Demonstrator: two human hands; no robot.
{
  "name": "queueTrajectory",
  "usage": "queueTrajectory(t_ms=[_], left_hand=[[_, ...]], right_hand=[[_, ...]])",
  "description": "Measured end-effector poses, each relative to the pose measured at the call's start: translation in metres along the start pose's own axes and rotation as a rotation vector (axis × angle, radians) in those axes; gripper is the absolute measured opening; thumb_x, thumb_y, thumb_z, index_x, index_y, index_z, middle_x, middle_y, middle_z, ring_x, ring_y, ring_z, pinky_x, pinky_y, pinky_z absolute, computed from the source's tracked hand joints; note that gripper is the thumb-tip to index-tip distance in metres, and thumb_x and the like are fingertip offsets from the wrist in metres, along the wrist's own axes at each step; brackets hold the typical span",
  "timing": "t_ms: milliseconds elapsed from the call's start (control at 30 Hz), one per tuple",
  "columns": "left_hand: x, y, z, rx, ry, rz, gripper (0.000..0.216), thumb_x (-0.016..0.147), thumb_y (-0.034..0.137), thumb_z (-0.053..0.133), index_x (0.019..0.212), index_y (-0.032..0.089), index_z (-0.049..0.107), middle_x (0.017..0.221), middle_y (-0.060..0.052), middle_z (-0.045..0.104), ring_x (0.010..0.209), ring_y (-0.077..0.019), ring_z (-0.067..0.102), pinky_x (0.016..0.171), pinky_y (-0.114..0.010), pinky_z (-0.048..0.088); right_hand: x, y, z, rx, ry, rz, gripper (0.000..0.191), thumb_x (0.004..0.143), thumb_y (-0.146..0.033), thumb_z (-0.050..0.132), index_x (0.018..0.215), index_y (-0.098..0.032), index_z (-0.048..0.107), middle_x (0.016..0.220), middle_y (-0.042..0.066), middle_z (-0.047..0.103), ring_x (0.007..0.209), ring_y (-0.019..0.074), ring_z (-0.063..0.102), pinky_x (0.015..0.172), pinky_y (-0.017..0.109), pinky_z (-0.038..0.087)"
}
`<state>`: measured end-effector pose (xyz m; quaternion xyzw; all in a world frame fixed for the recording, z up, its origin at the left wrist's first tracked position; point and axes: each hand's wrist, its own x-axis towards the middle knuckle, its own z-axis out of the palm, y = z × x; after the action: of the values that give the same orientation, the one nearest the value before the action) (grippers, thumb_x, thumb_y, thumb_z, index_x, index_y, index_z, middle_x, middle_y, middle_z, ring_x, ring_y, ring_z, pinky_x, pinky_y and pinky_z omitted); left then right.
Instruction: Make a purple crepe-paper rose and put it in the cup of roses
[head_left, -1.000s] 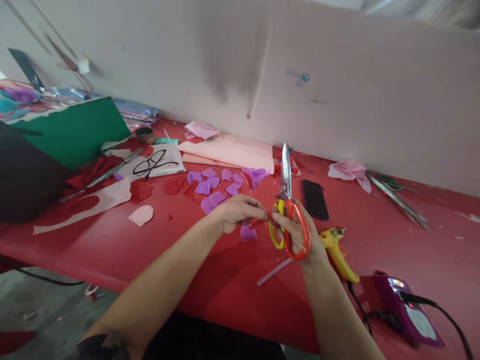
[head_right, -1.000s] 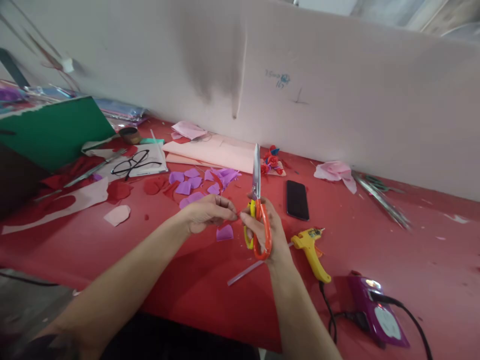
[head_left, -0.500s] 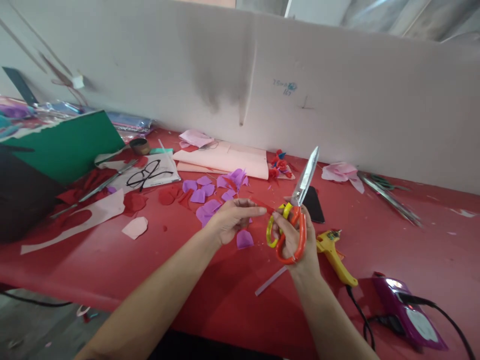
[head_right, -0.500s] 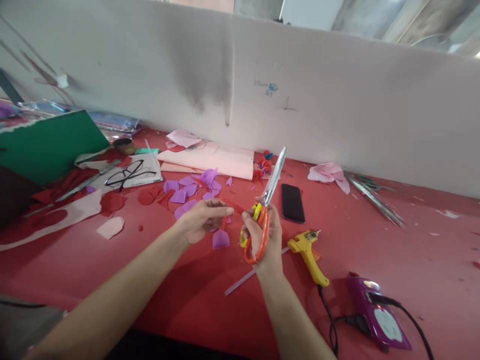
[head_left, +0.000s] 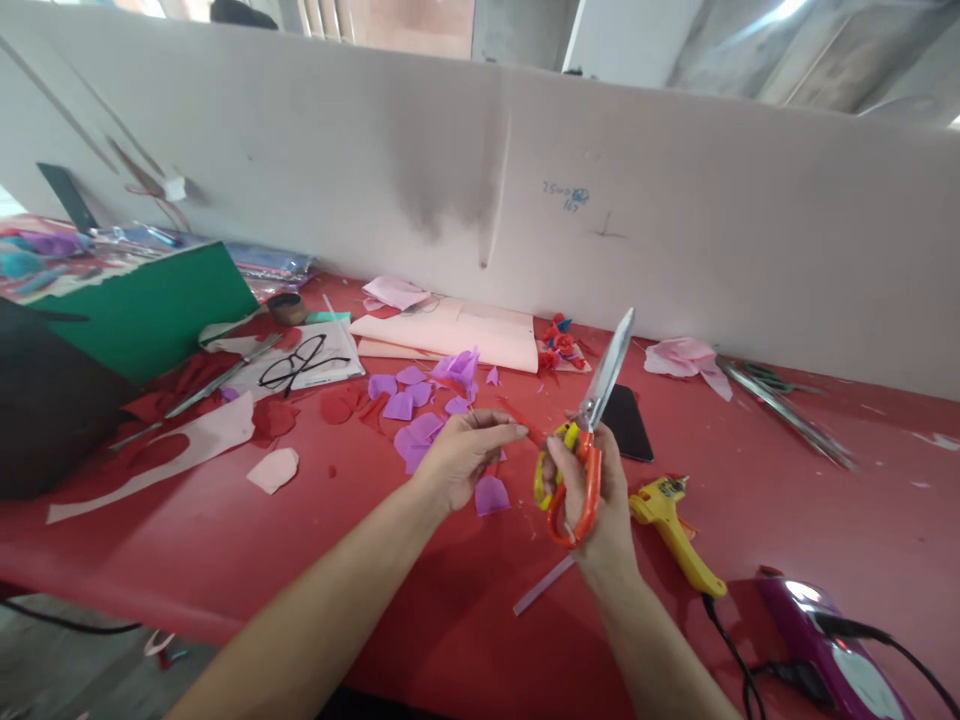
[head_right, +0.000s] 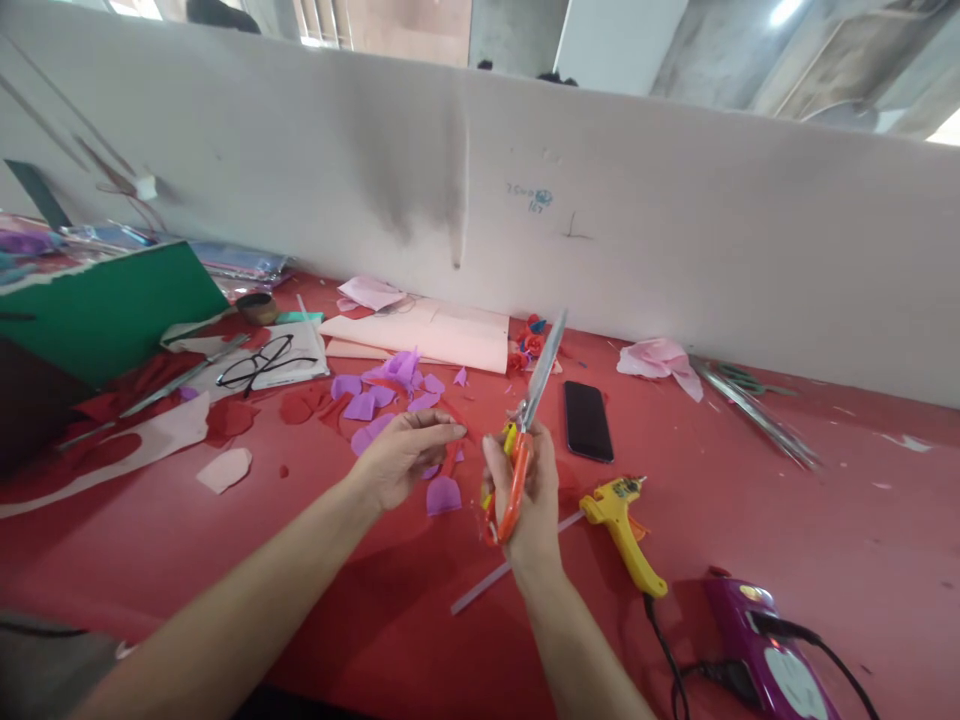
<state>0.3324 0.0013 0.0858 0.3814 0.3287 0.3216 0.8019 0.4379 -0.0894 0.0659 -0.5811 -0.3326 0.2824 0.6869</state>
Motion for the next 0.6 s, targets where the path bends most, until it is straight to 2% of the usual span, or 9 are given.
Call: queueTrajectory(t_ms=[100, 167, 200, 267, 367, 467, 600], left_hand=[[0.002, 0.011, -0.009, -0.027, 0.011, 0.062, 0.022, 0.051, 0.021, 0.081, 0.061, 0.014, 0.062, 0.052, 0.005, 0.051, 0.039, 0.0, 0.029, 0.04, -0.019, 0.019], [0.004, 0.02, -0.018, -0.039, 0.028, 0.115, 0.022, 0.051, 0.02, 0.08, 0.061, 0.013, 0.062, 0.052, 0.005, 0.05, 0.04, -0.0001, 0.03, 0.041, -0.019, 0.02], [0.004, 0.025, -0.022, -0.042, 0.044, 0.144, 0.021, 0.051, 0.02, 0.08, 0.06, 0.013, 0.062, 0.052, 0.005, 0.05, 0.041, -0.0002, 0.03, 0.041, -0.019, 0.02], [0.004, 0.033, -0.029, -0.04, 0.071, 0.194, 0.021, 0.05, 0.019, 0.079, 0.06, 0.012, 0.062, 0.052, 0.004, 0.05, 0.04, 0.0, 0.029, 0.041, -0.019, 0.019], [0.003, 0.042, -0.036, -0.007, 0.069, 0.239, 0.017, 0.052, 0.017, 0.076, 0.058, 0.012, 0.062, 0.048, 0.005, 0.048, 0.04, 0.0002, 0.027, 0.041, -0.02, 0.016], [0.001, 0.046, -0.039, 0.035, 0.071, 0.257, 0.013, 0.053, 0.017, 0.074, 0.056, 0.012, 0.062, 0.048, 0.004, 0.049, 0.041, -0.001, 0.03, 0.042, -0.021, 0.018], [0.001, 0.047, -0.041, 0.037, 0.082, 0.252, 0.013, 0.051, 0.016, 0.074, 0.058, 0.012, 0.064, 0.056, -0.001, 0.059, 0.043, -0.0016, 0.033, 0.042, -0.021, 0.02]], right_hand=[[0.003, -0.003, -0.009, -0.256, -0.058, -0.103, 0.043, 0.078, -0.038, 0.064, 0.115, -0.027, 0.046, 0.085, -0.002, 0.052, 0.072, 0.0133, 0.056, 0.068, 0.028, 0.051], [0.006, -0.004, -0.016, -0.444, -0.154, -0.189, 0.048, 0.074, -0.038, 0.066, 0.116, -0.026, 0.045, 0.096, 0.002, 0.055, 0.087, 0.0175, 0.057, 0.08, 0.032, 0.049], [0.008, -0.005, -0.019, -0.534, -0.206, -0.214, 0.048, 0.074, -0.037, 0.066, 0.116, -0.025, 0.045, 0.099, 0.003, 0.056, 0.09, 0.0188, 0.058, 0.082, 0.033, 0.048], [0.011, -0.006, -0.023, -0.704, -0.304, -0.242, 0.046, 0.074, -0.035, 0.065, 0.114, -0.025, 0.046, 0.1, 0.004, 0.058, 0.089, 0.0203, 0.058, 0.079, 0.034, 0.048], [0.012, -0.005, -0.026, -0.886, -0.373, -0.296, 0.042, 0.072, -0.033, 0.065, 0.11, -0.025, 0.05, 0.097, 0.005, 0.06, 0.085, 0.022, 0.058, 0.075, 0.035, 0.048], [0.012, -0.004, -0.025, -0.916, -0.386, -0.338, 0.041, 0.07, -0.033, 0.065, 0.108, -0.025, 0.053, 0.096, 0.004, 0.062, 0.084, 0.0221, 0.059, 0.073, 0.034, 0.048], [0.011, -0.003, -0.025, -0.89, -0.372, -0.375, 0.042, 0.069, -0.032, 0.065, 0.109, -0.025, 0.056, 0.095, 0.004, 0.064, 0.079, 0.0206, 0.061, 0.07, 0.031, 0.049]])
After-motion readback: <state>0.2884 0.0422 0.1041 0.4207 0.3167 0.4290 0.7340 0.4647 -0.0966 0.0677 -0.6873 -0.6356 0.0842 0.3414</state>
